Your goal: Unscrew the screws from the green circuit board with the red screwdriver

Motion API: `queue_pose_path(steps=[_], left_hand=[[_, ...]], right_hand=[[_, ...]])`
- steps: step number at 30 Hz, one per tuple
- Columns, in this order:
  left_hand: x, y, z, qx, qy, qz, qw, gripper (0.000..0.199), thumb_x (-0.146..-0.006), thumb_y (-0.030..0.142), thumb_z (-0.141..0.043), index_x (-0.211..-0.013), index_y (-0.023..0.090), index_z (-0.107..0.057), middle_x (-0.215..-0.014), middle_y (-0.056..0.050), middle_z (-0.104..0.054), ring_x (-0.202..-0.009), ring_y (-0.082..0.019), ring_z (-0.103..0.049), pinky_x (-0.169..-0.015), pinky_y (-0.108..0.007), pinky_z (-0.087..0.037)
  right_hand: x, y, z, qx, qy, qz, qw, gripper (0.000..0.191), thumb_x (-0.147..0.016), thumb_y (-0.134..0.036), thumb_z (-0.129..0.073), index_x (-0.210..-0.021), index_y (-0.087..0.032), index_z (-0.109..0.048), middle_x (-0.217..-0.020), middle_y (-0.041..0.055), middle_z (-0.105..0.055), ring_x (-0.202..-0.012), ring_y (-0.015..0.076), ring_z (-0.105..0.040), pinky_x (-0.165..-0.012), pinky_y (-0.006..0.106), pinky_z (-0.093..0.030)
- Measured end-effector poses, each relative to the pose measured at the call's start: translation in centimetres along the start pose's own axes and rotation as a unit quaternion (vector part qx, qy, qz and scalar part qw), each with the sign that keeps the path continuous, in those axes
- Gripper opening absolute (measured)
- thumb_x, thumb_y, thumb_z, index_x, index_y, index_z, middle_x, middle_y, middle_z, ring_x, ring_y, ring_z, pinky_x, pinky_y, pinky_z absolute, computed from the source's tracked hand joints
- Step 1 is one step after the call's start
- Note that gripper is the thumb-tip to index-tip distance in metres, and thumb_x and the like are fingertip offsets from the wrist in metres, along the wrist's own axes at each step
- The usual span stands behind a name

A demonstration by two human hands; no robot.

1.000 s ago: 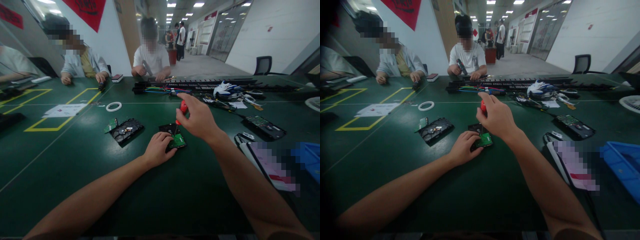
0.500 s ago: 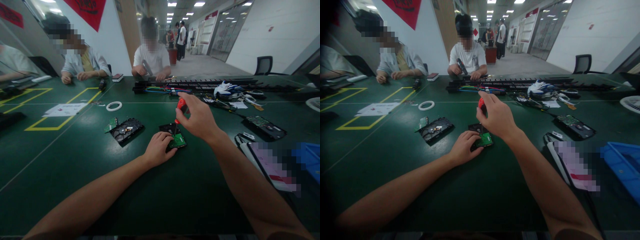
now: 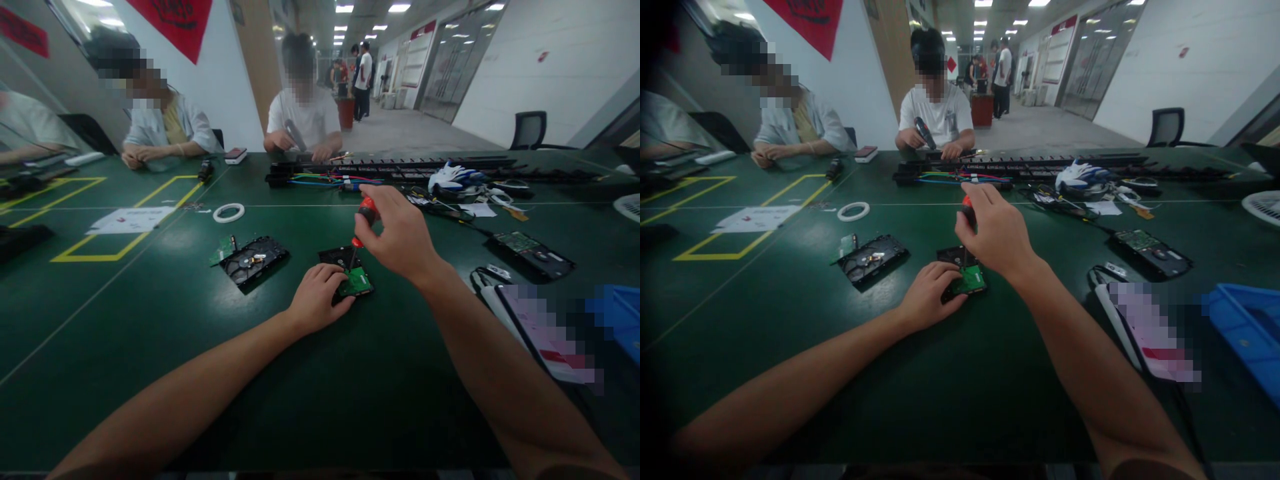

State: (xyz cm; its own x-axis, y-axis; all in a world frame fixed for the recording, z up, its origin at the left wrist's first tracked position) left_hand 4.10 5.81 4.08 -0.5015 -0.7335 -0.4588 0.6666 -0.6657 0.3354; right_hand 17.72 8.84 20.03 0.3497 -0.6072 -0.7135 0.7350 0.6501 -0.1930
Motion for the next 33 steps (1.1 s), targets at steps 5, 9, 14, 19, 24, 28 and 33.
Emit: queue_pose_path(steps=[5,9,14,19,24,28,33], left_hand=[[0.03,-0.25,-0.27,-0.005,-0.003,0.000,1.000,0.034,-0.097,0.041,-0.075,-0.124,0.022,-0.068,-0.134,-0.012,-0.069,-0.128,-0.034,-0.063,-0.113,-0.057,-0.053],[0.02,-0.36,-0.32,-0.001,-0.004,0.004,1.000,0.035,-0.096,0.041,-0.076,-0.125,0.023,-0.068,-0.133,-0.012,-0.068,-0.129,-0.034,-0.063,-0.113,-0.057,-0.053],[0.03,-0.29,-0.23,-0.001,-0.006,0.004,1.000,0.035,-0.096,0.041,-0.076,-0.125,0.024,-0.068,-0.134,-0.012,-0.068,-0.130,-0.034,-0.063,-0.114,-0.057,-0.052],[0.04,-0.15,-0.15,-0.007,-0.006,-0.001,1.000,0.034,-0.097,0.041,-0.075,-0.124,0.022,-0.068,-0.133,-0.012,-0.069,-0.129,-0.033,-0.063,-0.114,-0.056,-0.053],[-0.07,-0.15,-0.14,0.000,-0.006,0.002,1.000,0.034,-0.096,0.040,-0.075,-0.124,0.023,-0.068,-0.134,-0.012,-0.069,-0.128,-0.034,-0.063,-0.112,-0.058,-0.053],[-0.03,-0.26,-0.22,0.000,-0.004,0.001,1.000,0.034,-0.096,0.041,-0.076,-0.124,0.023,-0.068,-0.134,-0.012,-0.069,-0.129,-0.034,-0.063,-0.113,-0.058,-0.053],[0.08,-0.35,-0.31,-0.001,-0.003,0.000,1.000,0.034,-0.096,0.041,-0.075,-0.125,0.024,-0.068,-0.134,-0.012,-0.068,-0.129,-0.034,-0.063,-0.113,-0.057,-0.053]], right_hand=[[0.11,0.27,0.01,0.009,-0.003,-0.007,1.000,0.046,-0.101,-0.041,-0.062,-0.141,-0.018,-0.067,-0.115,0.0140,-0.073,-0.101,0.0311,-0.070,-0.093,0.048,-0.058],[0.12,-0.14,0.08,0.000,-0.006,0.001,1.000,0.047,-0.102,-0.035,-0.057,-0.146,-0.020,-0.064,-0.118,0.0138,-0.072,-0.105,0.0315,-0.069,-0.097,0.049,-0.057],[0.07,-0.05,-0.05,-0.010,-0.007,0.003,1.000,0.045,-0.100,-0.029,-0.056,-0.144,-0.019,-0.064,-0.123,0.0155,-0.072,-0.112,0.0326,-0.068,-0.103,0.049,-0.055],[0.25,0.24,-0.14,0.005,-0.005,-0.009,1.000,0.044,-0.103,-0.041,-0.059,-0.140,-0.019,-0.067,-0.113,0.0124,-0.069,-0.097,0.0286,-0.067,-0.089,0.044,-0.057],[0.14,-0.12,-0.31,0.004,-0.026,-0.004,1.000,0.051,-0.099,-0.027,-0.054,-0.148,-0.016,-0.059,-0.120,0.0156,-0.069,-0.106,0.0318,-0.067,-0.096,0.048,-0.055],[0.14,0.17,-0.17,0.014,-0.020,-0.012,1.000,0.043,-0.100,-0.038,-0.062,-0.139,-0.020,-0.065,-0.112,0.0126,-0.071,-0.098,0.0312,-0.067,-0.090,0.047,-0.056],[0.18,-0.19,-0.33,0.003,-0.039,-0.004,0.999,0.049,-0.102,-0.038,-0.055,-0.146,-0.018,-0.061,-0.120,0.0145,-0.071,-0.102,0.0313,-0.068,-0.092,0.047,-0.056]])
Point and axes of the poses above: each hand's wrist, its own x-axis away from the middle knuckle, its own z-axis out of the back of the hand, y = z × x, the point moved 8 cm from there along -x, towards the middle knuckle
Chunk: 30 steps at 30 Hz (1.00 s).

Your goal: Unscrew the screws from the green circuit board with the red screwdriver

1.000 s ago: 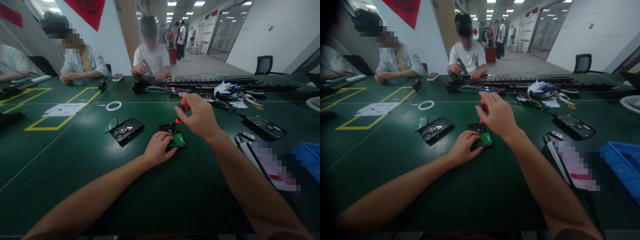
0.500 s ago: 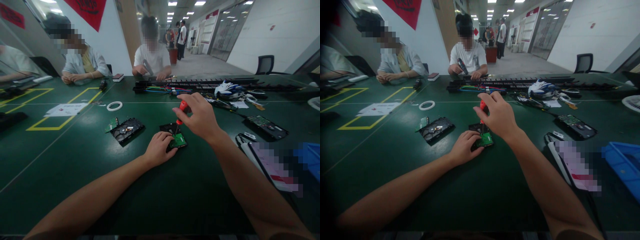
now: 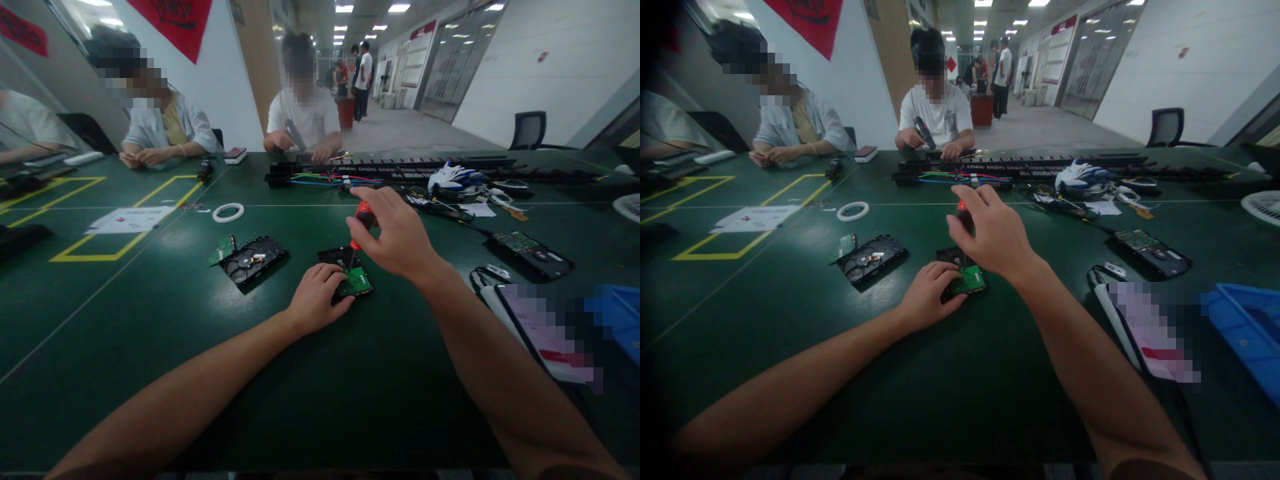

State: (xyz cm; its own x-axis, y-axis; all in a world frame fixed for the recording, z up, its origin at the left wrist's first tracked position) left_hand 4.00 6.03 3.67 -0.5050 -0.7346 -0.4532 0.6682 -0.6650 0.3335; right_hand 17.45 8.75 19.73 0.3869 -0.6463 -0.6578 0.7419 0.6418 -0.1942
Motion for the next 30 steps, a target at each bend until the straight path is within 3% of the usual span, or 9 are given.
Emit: queue_pose_path(steps=[4,10,16,21,26,30], left_hand=[[-0.02,0.10,0.12,-0.002,-0.001,0.001,1.000,0.035,-0.097,0.041,-0.075,-0.125,0.022,-0.068,-0.134,-0.012,-0.068,-0.129,-0.034,-0.063,-0.113,-0.057,-0.053],[-0.05,0.09,0.09,0.002,-0.004,0.002,1.000,0.035,-0.097,0.041,-0.075,-0.125,0.023,-0.068,-0.134,-0.012,-0.068,-0.129,-0.033,-0.063,-0.113,-0.057,-0.053],[0.01,-0.12,-0.11,-0.001,-0.003,0.002,1.000,0.036,-0.096,0.041,-0.076,-0.126,0.023,-0.068,-0.135,-0.011,-0.068,-0.129,-0.033,-0.063,-0.113,-0.056,-0.053],[0.02,-0.13,-0.12,-0.004,-0.004,0.000,1.000,0.036,-0.097,0.042,-0.075,-0.126,0.022,-0.068,-0.134,-0.012,-0.069,-0.129,-0.033,-0.063,-0.114,-0.056,-0.052],[0.00,0.09,0.11,-0.004,-0.004,0.001,1.000,0.035,-0.097,0.041,-0.075,-0.125,0.021,-0.068,-0.135,-0.013,-0.068,-0.129,-0.034,-0.063,-0.114,-0.056,-0.052],[0.01,0.05,0.07,-0.004,-0.006,0.003,1.000,0.035,-0.097,0.041,-0.075,-0.126,0.022,-0.068,-0.135,-0.012,-0.068,-0.129,-0.034,-0.063,-0.113,-0.056,-0.052]], right_hand=[[-0.07,-0.08,-0.21,-0.006,-0.011,-0.002,1.000,0.056,-0.099,-0.028,-0.052,-0.153,-0.016,-0.054,-0.133,0.0175,-0.070,-0.110,0.0330,-0.068,-0.095,0.047,-0.056],[-0.12,0.38,-0.12,0.006,0.004,-0.009,1.000,0.054,-0.102,-0.041,-0.057,-0.150,-0.016,-0.059,-0.117,0.0152,-0.074,-0.103,0.0329,-0.069,-0.096,0.048,-0.055],[-0.11,0.10,-0.24,0.041,0.010,0.015,0.999,0.059,-0.098,-0.031,-0.056,-0.152,-0.007,-0.057,-0.121,0.0191,-0.075,-0.111,0.0357,-0.068,-0.106,0.052,-0.052],[-0.12,0.71,-0.63,0.008,-0.011,-0.003,1.000,0.059,-0.100,-0.036,-0.059,-0.154,-0.013,-0.054,-0.130,0.0180,-0.074,-0.108,0.0341,-0.071,-0.100,0.049,-0.055],[-0.11,0.62,-0.14,-0.009,0.012,0.009,1.000,0.054,-0.099,-0.045,-0.066,-0.147,-0.020,-0.061,-0.118,0.0127,-0.076,-0.108,0.0337,-0.070,-0.101,0.049,-0.054],[-0.16,0.32,-0.26,0.012,0.009,0.018,1.000,0.058,-0.099,-0.033,-0.060,-0.153,-0.012,-0.056,-0.118,0.0165,-0.074,-0.113,0.0351,-0.067,-0.105,0.053,-0.053]])
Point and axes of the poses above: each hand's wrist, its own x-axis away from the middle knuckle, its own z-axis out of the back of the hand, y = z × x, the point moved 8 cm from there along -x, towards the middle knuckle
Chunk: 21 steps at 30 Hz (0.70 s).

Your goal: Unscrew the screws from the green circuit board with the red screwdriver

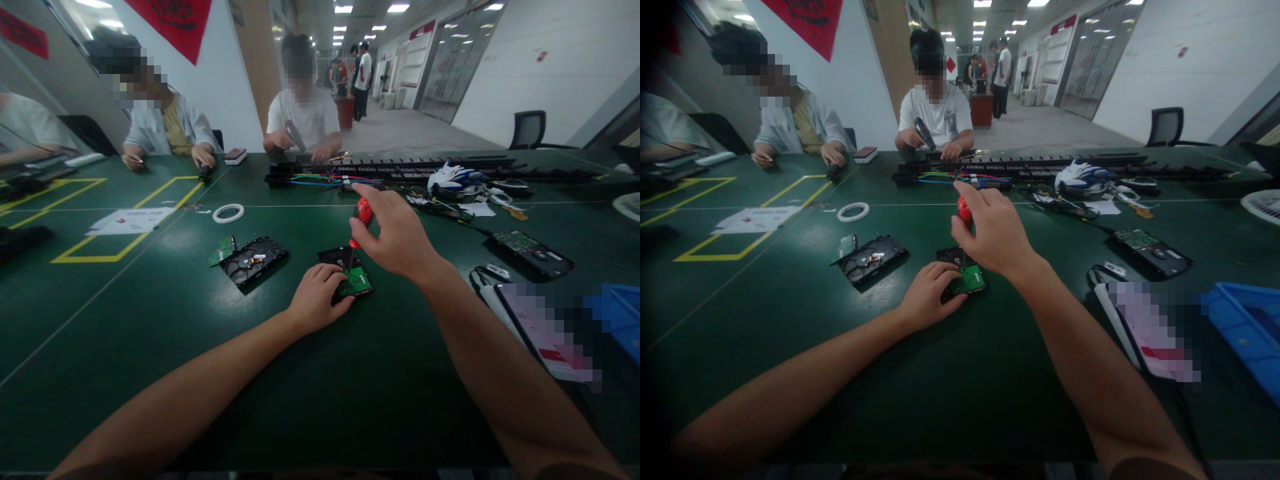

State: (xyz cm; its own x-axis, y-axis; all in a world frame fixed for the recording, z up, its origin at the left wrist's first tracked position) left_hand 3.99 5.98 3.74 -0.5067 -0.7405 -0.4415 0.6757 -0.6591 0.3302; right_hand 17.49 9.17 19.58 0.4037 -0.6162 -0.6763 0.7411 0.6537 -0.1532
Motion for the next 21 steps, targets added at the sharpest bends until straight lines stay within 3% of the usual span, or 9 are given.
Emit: queue_pose_path(steps=[3,7,15,21], left_hand=[[0.02,-0.05,-0.10,0.001,0.002,-0.003,1.000,0.036,-0.097,0.040,-0.076,-0.126,0.022,-0.068,-0.134,-0.012,-0.069,-0.129,-0.034,-0.063,-0.113,-0.056,-0.052],[0.02,-0.10,-0.12,0.002,0.008,-0.005,1.000,0.035,-0.096,0.041,-0.076,-0.124,0.022,-0.068,-0.133,-0.012,-0.069,-0.128,-0.033,-0.064,-0.113,-0.056,-0.053],[0.01,-0.04,-0.02,0.004,0.006,-0.005,1.000,0.035,-0.096,0.041,-0.076,-0.125,0.022,-0.068,-0.133,-0.012,-0.069,-0.129,-0.034,-0.063,-0.113,-0.056,-0.053],[-0.02,0.13,0.10,0.002,0.009,-0.002,1.000,0.035,-0.096,0.040,-0.076,-0.124,0.020,-0.068,-0.133,-0.013,-0.069,-0.128,-0.034,-0.064,-0.113,-0.056,-0.053]], right_hand=[[-0.03,0.08,-0.09,-0.008,0.007,0.002,1.000,0.060,-0.095,-0.027,-0.059,-0.153,-0.009,-0.055,-0.131,0.0208,-0.071,-0.122,0.0365,-0.065,-0.111,0.054,-0.052],[0.00,0.24,0.18,-0.031,0.035,0.013,0.999,0.052,-0.097,-0.029,-0.061,-0.147,-0.013,-0.060,-0.138,0.0198,-0.071,-0.129,0.0365,-0.065,-0.115,0.056,-0.051],[-0.05,-0.15,0.46,-0.037,0.025,0.016,0.999,0.051,-0.097,-0.027,-0.058,-0.146,-0.014,-0.061,-0.126,0.0179,-0.075,-0.113,0.0340,-0.071,-0.105,0.052,-0.055],[-0.16,0.29,0.58,-0.012,0.032,-0.005,0.999,0.033,-0.098,-0.039,-0.063,-0.121,-0.016,-0.069,-0.106,0.0137,-0.074,-0.100,0.0316,-0.070,-0.094,0.047,-0.056]])
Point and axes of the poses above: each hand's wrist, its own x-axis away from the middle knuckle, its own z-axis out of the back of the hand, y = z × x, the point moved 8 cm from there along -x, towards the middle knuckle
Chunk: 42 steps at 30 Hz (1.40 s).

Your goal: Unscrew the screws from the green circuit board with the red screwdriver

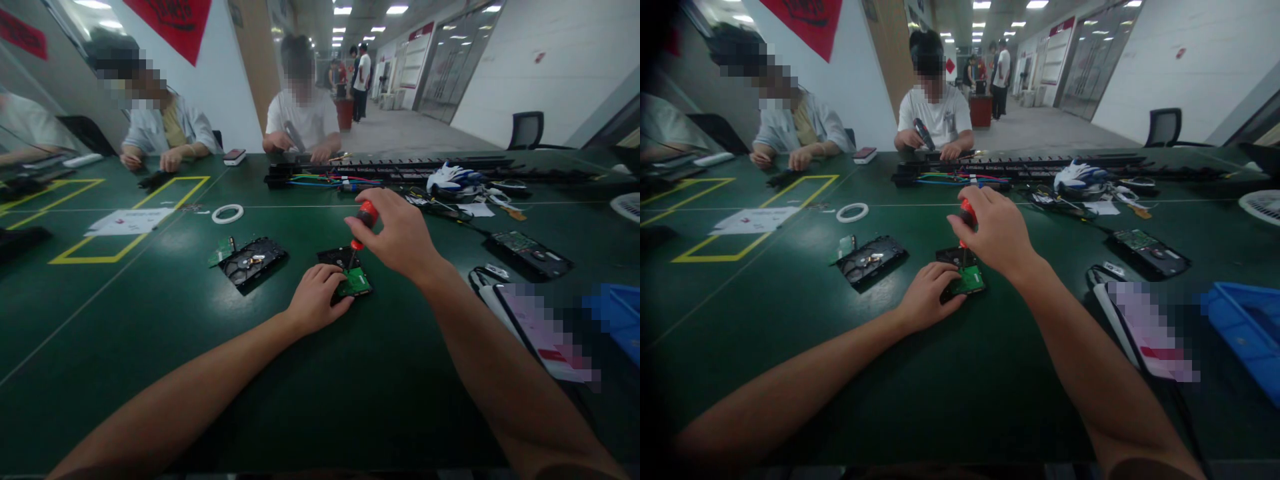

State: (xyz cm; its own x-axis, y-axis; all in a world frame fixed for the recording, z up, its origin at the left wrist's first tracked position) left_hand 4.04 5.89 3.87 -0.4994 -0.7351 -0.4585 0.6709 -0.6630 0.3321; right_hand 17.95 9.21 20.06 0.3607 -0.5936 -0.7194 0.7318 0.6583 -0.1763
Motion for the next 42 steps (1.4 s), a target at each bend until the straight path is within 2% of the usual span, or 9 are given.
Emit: queue_pose_path(steps=[3,8,10,16,23,28,32,36,42], left_hand=[[0.03,0.04,0.03,0.000,0.000,-0.002,1.000,0.034,-0.097,0.040,-0.075,-0.124,0.021,-0.068,-0.134,-0.012,-0.069,-0.127,-0.034,-0.064,-0.112,-0.056,-0.053],[0.07,-0.17,-0.05,0.001,-0.001,-0.002,1.000,0.035,-0.096,0.041,-0.076,-0.125,0.022,-0.068,-0.134,-0.012,-0.069,-0.128,-0.034,-0.063,-0.113,-0.056,-0.053],[0.07,-0.26,-0.12,0.004,-0.002,-0.001,1.000,0.035,-0.096,0.041,-0.076,-0.125,0.023,-0.068,-0.134,-0.012,-0.068,-0.128,-0.034,-0.063,-0.113,-0.057,-0.053],[0.05,-0.26,-0.19,0.000,-0.003,-0.003,1.000,0.035,-0.097,0.041,-0.075,-0.125,0.022,-0.068,-0.134,-0.012,-0.068,-0.128,-0.033,-0.063,-0.113,-0.056,-0.053],[0.00,-0.13,-0.02,0.008,-0.002,0.002,1.000,0.035,-0.096,0.039,-0.076,-0.125,0.023,-0.068,-0.133,-0.012,-0.069,-0.128,-0.033,-0.063,-0.113,-0.057,-0.053],[-0.01,-0.23,-0.21,0.003,-0.004,0.000,1.000,0.035,-0.096,0.041,-0.076,-0.125,0.024,-0.068,-0.134,-0.011,-0.069,-0.128,-0.033,-0.063,-0.113,-0.056,-0.053],[0.01,-0.23,-0.17,0.003,-0.004,-0.003,1.000,0.035,-0.096,0.041,-0.076,-0.125,0.023,-0.068,-0.134,-0.011,-0.069,-0.129,-0.033,-0.063,-0.113,-0.056,-0.053],[-0.02,-0.09,0.02,0.004,-0.002,-0.002,1.000,0.035,-0.097,0.041,-0.075,-0.125,0.022,-0.068,-0.134,-0.012,-0.069,-0.128,-0.033,-0.064,-0.113,-0.056,-0.053],[0.03,-0.22,-0.17,0.002,-0.002,-0.001,1.000,0.035,-0.096,0.041,-0.076,-0.126,0.023,-0.068,-0.134,-0.012,-0.069,-0.129,-0.034,-0.063,-0.113,-0.056,-0.053]], right_hand=[[0.02,0.03,0.05,0.001,-0.001,-0.002,1.000,0.034,-0.099,-0.043,-0.062,-0.119,-0.016,-0.069,-0.105,0.0140,-0.074,-0.100,0.0321,-0.069,-0.093,0.048,-0.056],[0.15,-0.27,-0.22,-0.031,-0.003,0.015,0.999,0.044,-0.097,-0.030,-0.057,-0.138,-0.016,-0.063,-0.130,0.0185,-0.073,-0.119,0.0345,-0.069,-0.107,0.052,-0.054],[0.15,-0.12,-0.33,-0.039,0.000,0.007,0.999,0.048,-0.097,-0.029,-0.057,-0.142,-0.016,-0.061,-0.134,0.0191,-0.073,-0.122,0.0346,-0.069,-0.109,0.053,-0.054],[0.14,0.23,-0.48,-0.048,-0.001,-0.013,0.999,0.051,-0.099,-0.029,-0.058,-0.146,-0.011,-0.060,-0.132,0.0198,-0.076,-0.119,0.0340,-0.073,-0.108,0.051,-0.056],[0.24,0.30,-0.40,-0.031,-0.005,-0.024,0.999,0.043,-0.101,-0.042,-0.064,-0.136,-0.017,-0.065,-0.117,0.0134,-0.076,-0.102,0.0310,-0.072,-0.095,0.046,-0.057],[0.26,-0.15,-0.64,-0.010,-0.023,0.000,1.000,0.053,-0.100,-0.033,-0.058,-0.151,-0.018,-0.057,-0.118,0.0132,-0.074,-0.108,0.0318,-0.070,-0.099,0.047,-0.055],[0.19,-0.08,-0.25,-0.018,-0.001,0.001,1.000,0.042,-0.096,-0.029,-0.060,-0.136,-0.016,-0.064,-0.124,0.0165,-0.072,-0.114,0.0331,-0.069,-0.102,0.048,-0.055],[0.21,0.30,-0.02,-0.008,0.007,-0.022,1.000,0.028,-0.094,-0.032,-0.064,-0.120,-0.021,-0.066,-0.111,0.0120,-0.073,-0.100,0.0311,-0.070,-0.092,0.046,-0.056],[0.30,0.32,-0.26,0.025,-0.006,-0.030,0.999,0.026,-0.098,-0.038,-0.063,-0.117,-0.021,-0.066,-0.108,0.0118,-0.074,-0.096,0.0306,-0.071,-0.086,0.044,-0.056]])
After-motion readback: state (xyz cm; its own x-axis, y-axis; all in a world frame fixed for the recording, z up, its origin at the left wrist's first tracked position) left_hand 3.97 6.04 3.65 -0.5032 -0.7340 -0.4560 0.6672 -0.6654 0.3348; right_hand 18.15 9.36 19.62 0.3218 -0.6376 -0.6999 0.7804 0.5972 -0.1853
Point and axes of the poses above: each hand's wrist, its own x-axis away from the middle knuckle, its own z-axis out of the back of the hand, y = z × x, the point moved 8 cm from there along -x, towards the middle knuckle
